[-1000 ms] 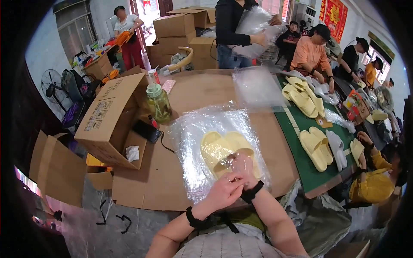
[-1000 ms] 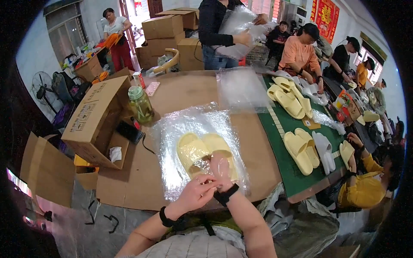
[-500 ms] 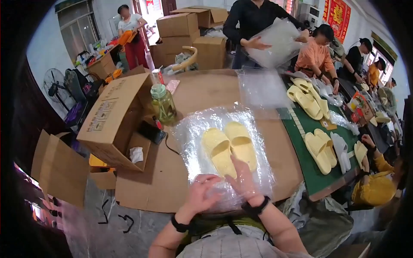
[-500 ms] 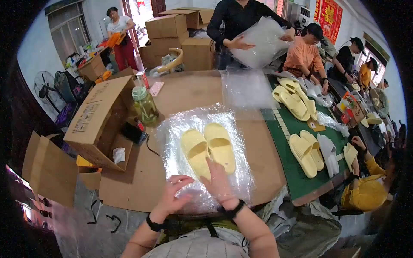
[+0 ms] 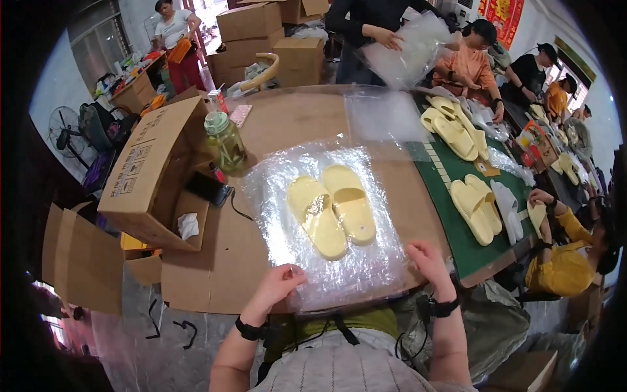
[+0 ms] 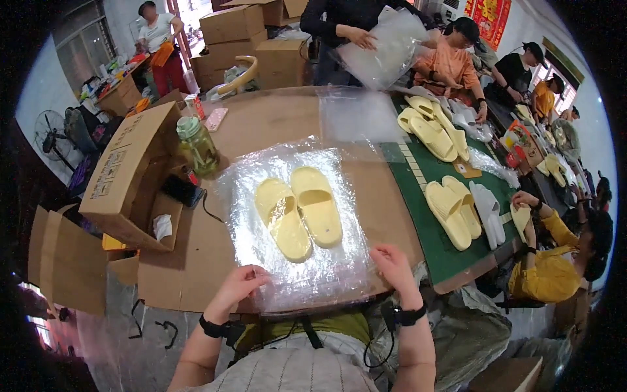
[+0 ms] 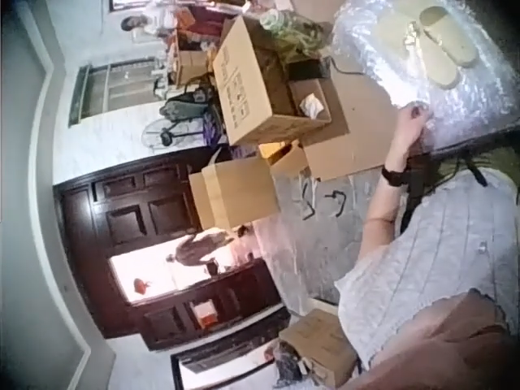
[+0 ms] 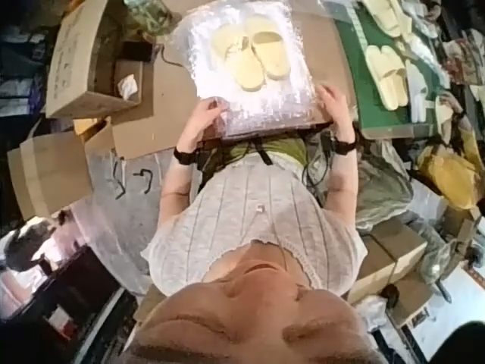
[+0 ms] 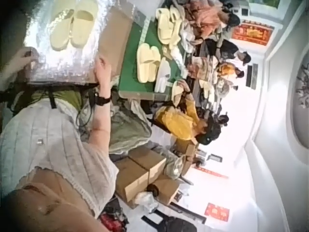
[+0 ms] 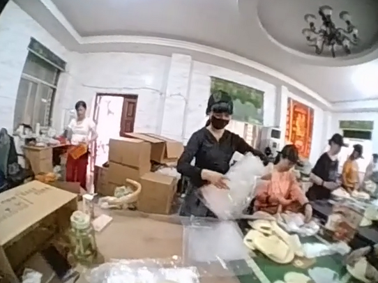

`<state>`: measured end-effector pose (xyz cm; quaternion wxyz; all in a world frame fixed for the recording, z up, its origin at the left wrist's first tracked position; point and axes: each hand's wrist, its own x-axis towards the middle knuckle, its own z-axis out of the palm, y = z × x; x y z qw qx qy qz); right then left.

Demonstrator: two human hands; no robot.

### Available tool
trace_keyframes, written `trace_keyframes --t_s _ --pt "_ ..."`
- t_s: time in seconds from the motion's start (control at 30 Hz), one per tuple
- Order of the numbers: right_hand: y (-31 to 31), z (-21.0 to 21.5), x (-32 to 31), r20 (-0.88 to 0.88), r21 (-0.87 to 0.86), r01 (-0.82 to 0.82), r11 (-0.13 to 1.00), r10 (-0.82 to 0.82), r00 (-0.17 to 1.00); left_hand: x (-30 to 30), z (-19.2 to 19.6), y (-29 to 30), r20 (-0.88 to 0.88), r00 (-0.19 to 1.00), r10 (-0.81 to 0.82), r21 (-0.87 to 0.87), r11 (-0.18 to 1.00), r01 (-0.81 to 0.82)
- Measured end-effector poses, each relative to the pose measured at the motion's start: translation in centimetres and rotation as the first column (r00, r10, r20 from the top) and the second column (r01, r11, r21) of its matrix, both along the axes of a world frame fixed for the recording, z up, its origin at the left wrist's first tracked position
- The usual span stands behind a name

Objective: The recorder is sorting and packaging various colored slippers into plastic bags in a manufacturing or warehouse setting.

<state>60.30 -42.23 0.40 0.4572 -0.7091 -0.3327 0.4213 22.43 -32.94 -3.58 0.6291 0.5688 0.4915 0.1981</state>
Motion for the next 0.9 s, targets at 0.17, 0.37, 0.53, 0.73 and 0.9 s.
trace_keyframes --t_s 0.17,0.37,0.53,0.73,0.9 --pt "1.9 -4.7 1.7 -0.068 -0.037 -0.305 0.952 0.302 0.951 -1.4 -0.5 0.3 0.015 0.998 0.06 -0.037 0.998 -0.059" --pt "3.3 -2.5 2.1 -0.26 -0.025 -0.3 0.953 0.284 0.923 -1.6 0.9 0.2 0.13 0.962 0.24 -0.087 0.969 -0.23" --pt "4.2 -0.3 0.9 -0.149 0.242 -0.156 0.958 0.195 0.969 -0.5 2.6 0.8 0.334 0.91 0.246 0.245 0.909 -0.336" --pt "3.3 -2.9 0.3 -0.081 0.398 -0.126 0.909 0.172 0.982 -2.1 0.7 1.2 0.242 0.955 0.169 0.136 0.969 -0.206" --pt "1.4 -7.4 0.7 0.196 0.152 -0.318 0.936 0.287 0.938 -2.8 0.5 0.5 -0.232 0.967 0.102 0.362 0.932 -0.012"
